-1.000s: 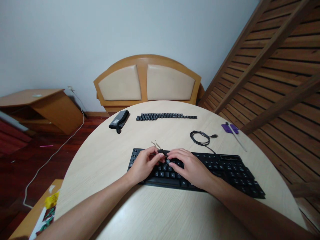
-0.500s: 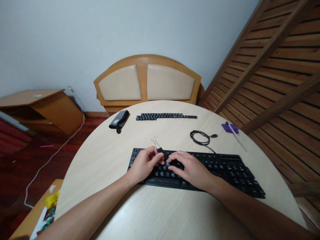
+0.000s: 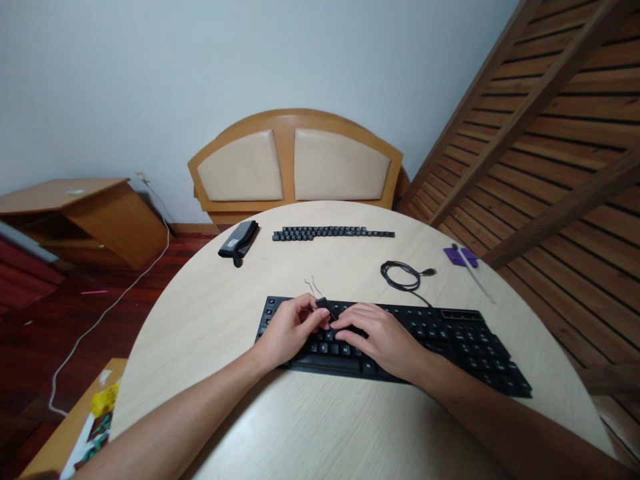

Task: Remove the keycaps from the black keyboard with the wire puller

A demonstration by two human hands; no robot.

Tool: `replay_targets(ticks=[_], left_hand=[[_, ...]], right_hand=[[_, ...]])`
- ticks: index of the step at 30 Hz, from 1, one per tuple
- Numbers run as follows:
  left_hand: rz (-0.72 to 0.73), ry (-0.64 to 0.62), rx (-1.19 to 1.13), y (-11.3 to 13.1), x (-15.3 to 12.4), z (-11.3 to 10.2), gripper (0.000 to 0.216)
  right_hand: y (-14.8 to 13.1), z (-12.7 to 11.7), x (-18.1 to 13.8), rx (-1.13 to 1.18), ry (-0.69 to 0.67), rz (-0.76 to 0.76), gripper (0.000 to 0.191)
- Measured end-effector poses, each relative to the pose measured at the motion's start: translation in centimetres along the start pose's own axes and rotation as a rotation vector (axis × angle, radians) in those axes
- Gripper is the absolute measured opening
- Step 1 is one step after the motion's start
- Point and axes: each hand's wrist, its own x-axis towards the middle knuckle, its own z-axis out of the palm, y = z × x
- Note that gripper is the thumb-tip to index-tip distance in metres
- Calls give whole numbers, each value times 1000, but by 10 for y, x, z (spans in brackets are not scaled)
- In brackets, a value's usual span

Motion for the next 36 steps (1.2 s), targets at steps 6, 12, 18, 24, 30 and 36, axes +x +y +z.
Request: replay_targets(ticks=[6,12,18,24,30,36], left_hand=[[4,9,2,0,0,1,25],[-6,76,-7,-3,2,1,27],[16,123,54,0,2,0,28],[24,95,94,1,2,0,29],[11,88,91,2,2,0,27],[24,84,110,2,2,1,27]], right_hand=[[-1,-1,1,50,-6,28,12],[-2,-3,1,92,99,202,13],[-2,-2,3,63,131,270,11],[1,-1,1,26,127,261,17],[2,-1,2,31,101,234,18],[0,-1,6,-5,61,280,17]])
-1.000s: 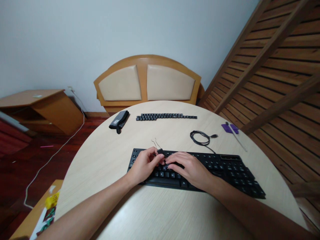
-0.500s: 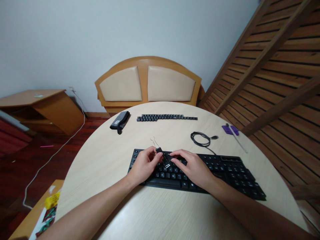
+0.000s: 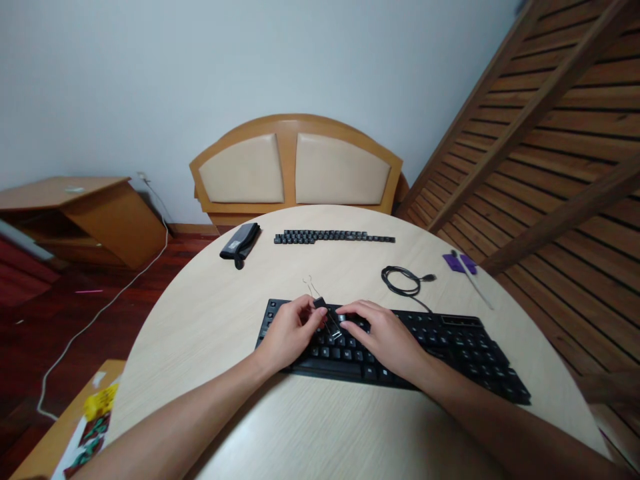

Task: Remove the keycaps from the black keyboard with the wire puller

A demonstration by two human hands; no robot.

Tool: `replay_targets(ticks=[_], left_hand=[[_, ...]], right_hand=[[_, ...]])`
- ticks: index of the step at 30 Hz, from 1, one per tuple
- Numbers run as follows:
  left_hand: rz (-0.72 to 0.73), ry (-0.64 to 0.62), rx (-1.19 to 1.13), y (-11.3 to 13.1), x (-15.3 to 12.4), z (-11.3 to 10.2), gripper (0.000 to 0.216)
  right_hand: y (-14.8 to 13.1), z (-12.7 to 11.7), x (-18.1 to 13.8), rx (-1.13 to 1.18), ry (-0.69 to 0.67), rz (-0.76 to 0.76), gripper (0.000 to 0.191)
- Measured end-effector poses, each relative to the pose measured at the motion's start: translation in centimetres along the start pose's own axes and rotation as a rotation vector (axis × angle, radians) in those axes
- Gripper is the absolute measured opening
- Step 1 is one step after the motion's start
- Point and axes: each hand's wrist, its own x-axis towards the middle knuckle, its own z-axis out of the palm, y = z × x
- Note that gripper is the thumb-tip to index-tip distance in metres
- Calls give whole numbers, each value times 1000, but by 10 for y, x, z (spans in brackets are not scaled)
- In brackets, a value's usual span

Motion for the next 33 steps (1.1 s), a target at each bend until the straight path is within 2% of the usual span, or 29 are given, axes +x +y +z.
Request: replay_targets(ticks=[6,10,14,21,26,33], left_hand=[[3,11,63,0,0,0,28],[-5,8,111,1,-1,0,28],[-4,13,131,1,-1,0,29],[-18,11,133,0,-1,0,27],[-14,6,133,1,-1,0,27],[-8,9,119,0,-1,1,28]], right_hand=[[3,-8,26,-81,-16,17,19],[17,-17,68,-269,17,-23,19],[33,-21,119,-448,43,15,22],[50,-5,180,-505,54,92,20],[61,11,201,-497,48,163,19],[68,27,202,-450,119,189,23]])
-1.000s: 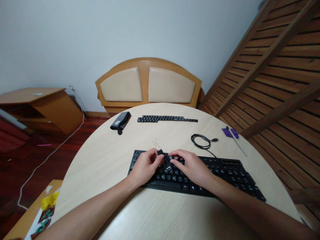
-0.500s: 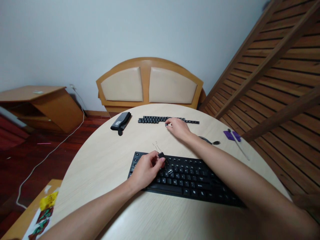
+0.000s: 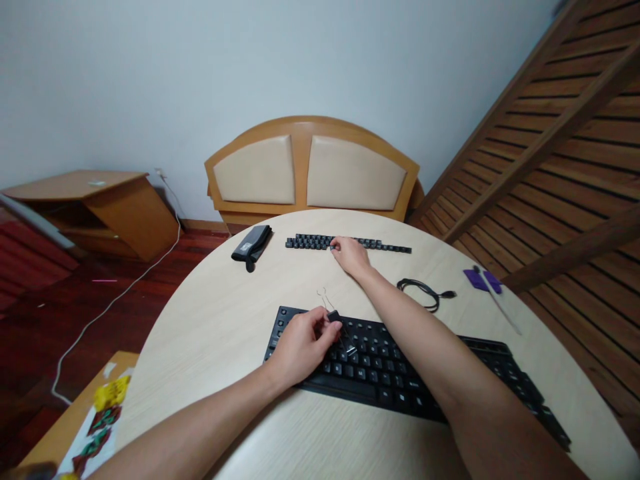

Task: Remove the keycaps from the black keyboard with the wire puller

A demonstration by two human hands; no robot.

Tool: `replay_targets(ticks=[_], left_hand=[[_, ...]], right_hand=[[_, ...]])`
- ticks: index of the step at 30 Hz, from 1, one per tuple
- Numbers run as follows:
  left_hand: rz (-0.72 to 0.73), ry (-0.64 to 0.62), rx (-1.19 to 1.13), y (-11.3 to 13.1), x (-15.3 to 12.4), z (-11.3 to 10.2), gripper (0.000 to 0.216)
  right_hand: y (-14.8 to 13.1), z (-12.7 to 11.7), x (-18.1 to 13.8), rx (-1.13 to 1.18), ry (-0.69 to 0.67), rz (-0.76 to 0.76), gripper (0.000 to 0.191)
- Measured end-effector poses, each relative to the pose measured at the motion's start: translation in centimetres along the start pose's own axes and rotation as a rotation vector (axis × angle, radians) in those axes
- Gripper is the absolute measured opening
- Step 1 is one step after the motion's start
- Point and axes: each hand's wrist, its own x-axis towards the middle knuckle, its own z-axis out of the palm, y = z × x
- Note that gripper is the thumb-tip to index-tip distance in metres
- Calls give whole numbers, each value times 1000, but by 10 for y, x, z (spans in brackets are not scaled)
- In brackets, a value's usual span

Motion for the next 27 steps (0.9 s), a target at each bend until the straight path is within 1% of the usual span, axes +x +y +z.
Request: replay_targets(ticks=[18,27], left_hand=[[-2,1,15,-1,0,0,27],[-12,-1,36,2,1,-1,27]], right_hand=[[0,16,1,65,75,16,23],[-1,18,3,63,65,34,22]])
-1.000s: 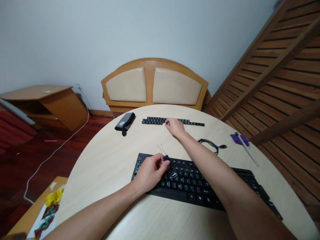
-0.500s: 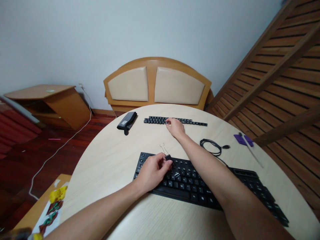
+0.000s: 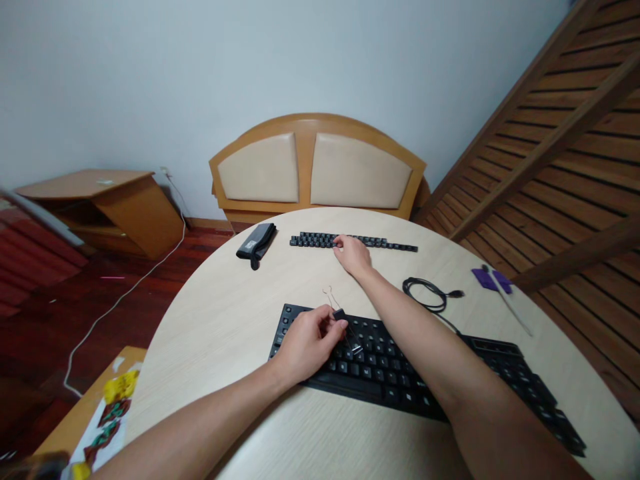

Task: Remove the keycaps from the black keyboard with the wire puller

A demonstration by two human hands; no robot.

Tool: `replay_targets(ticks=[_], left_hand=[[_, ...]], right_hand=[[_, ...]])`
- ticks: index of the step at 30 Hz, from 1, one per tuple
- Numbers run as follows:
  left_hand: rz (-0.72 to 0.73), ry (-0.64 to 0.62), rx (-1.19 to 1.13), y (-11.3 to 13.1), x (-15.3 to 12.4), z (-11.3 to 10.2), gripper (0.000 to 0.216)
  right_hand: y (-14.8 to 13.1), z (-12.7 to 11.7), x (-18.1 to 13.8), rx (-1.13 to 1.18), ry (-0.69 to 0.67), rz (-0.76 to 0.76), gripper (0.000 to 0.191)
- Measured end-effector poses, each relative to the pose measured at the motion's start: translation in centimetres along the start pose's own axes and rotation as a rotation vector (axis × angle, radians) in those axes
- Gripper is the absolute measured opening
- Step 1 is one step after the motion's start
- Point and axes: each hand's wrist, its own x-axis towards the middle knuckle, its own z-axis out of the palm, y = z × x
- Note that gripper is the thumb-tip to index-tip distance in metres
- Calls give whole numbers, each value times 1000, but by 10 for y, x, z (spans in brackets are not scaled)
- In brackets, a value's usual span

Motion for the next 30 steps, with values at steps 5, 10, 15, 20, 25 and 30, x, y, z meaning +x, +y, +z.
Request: replay_targets(ticks=[5,10,15,20,25,30], left_hand=[[-4,0,0,-1,1,0,27],[7,-3,-9,-2,1,0,27],[28,-3,-25,-4,0,0,27],[39,2,-21,-5,0,0,28],[33,8,-43,-8,1,1,31],[33,6,-51,-10,2,2,32]], right_hand=[[-3,-4,-1,-9,-26,2,23],[0,-24,-5,-28,-99,-26,40],[2,-60,-39,-34,-241,-116,34],[-4,-102,-109,19,-331,-222,23],[1,-134,-167,146,-538,-303,40],[15,-138,-192,182,-588,-346,66]])
